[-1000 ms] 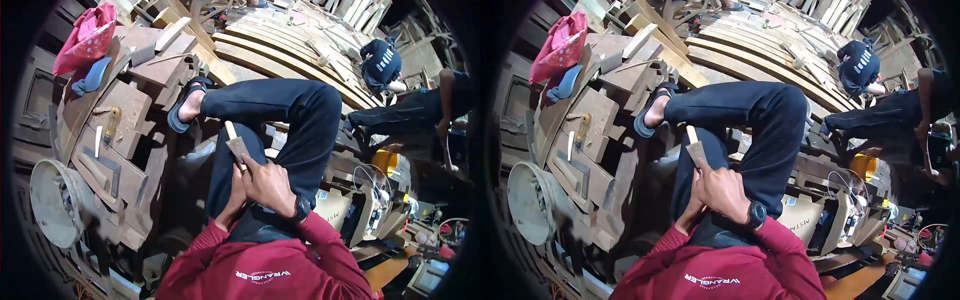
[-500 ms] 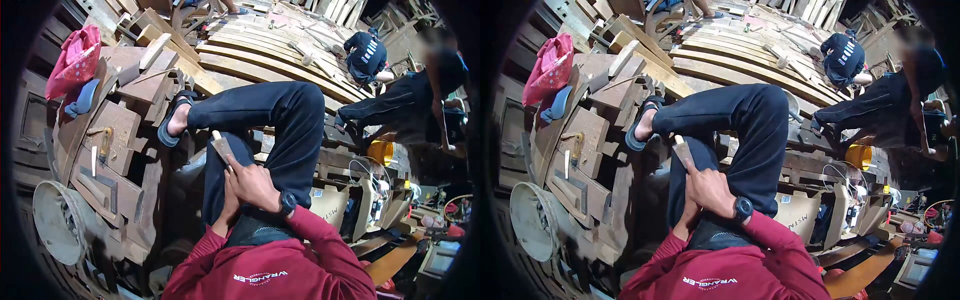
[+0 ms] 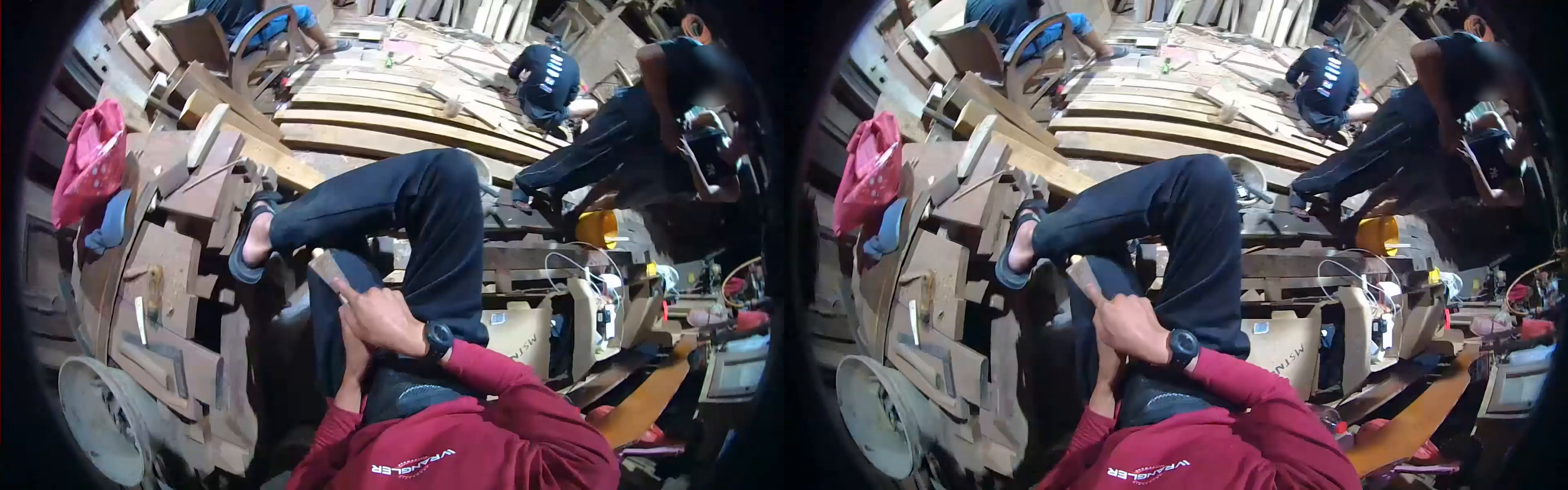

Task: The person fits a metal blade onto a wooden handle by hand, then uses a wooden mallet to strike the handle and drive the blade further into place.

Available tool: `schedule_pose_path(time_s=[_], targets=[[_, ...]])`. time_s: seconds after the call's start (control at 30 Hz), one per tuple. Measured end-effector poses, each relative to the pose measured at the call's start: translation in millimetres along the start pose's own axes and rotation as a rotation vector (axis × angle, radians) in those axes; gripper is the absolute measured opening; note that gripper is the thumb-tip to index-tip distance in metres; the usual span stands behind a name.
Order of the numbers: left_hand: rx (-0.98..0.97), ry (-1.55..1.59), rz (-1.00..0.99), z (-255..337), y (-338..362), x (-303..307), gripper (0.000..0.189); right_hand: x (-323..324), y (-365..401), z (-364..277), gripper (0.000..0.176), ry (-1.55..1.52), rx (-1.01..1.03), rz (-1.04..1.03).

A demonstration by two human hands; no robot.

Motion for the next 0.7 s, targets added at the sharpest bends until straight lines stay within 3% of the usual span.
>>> schedule_pose_path(time_s=[0.1,0.27,0.47,0.7], targets=[[0.142,0.173,-0.032,-8,4,-2,0.039,8,13,-10,0.049,-0.048,-0.003,-0.015],[0.046,0.139,-0.03,-1,-1,-7,0.038,-14,0,5,0.05,-0.085,0.017,0.059],[0.111,0.243,-0.066,-2,2,-2,0.038,8,12,-11,0.05,-0.042,0.05,-0.028],[0.061,0.197,-0.096,4,-3,-15,0.037,-8,-4,5,0.045,-0.038,0.021,0.09]])
Point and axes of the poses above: each hand's wrist, its own y-axis away from the middle knuckle, its own x-axis out of the back of the hand, z = x × y, the point moved 10 cm from there along -y, towards the middle knuckle, and after that the axes turned 12 degrees about x, right-handed, at the moved point
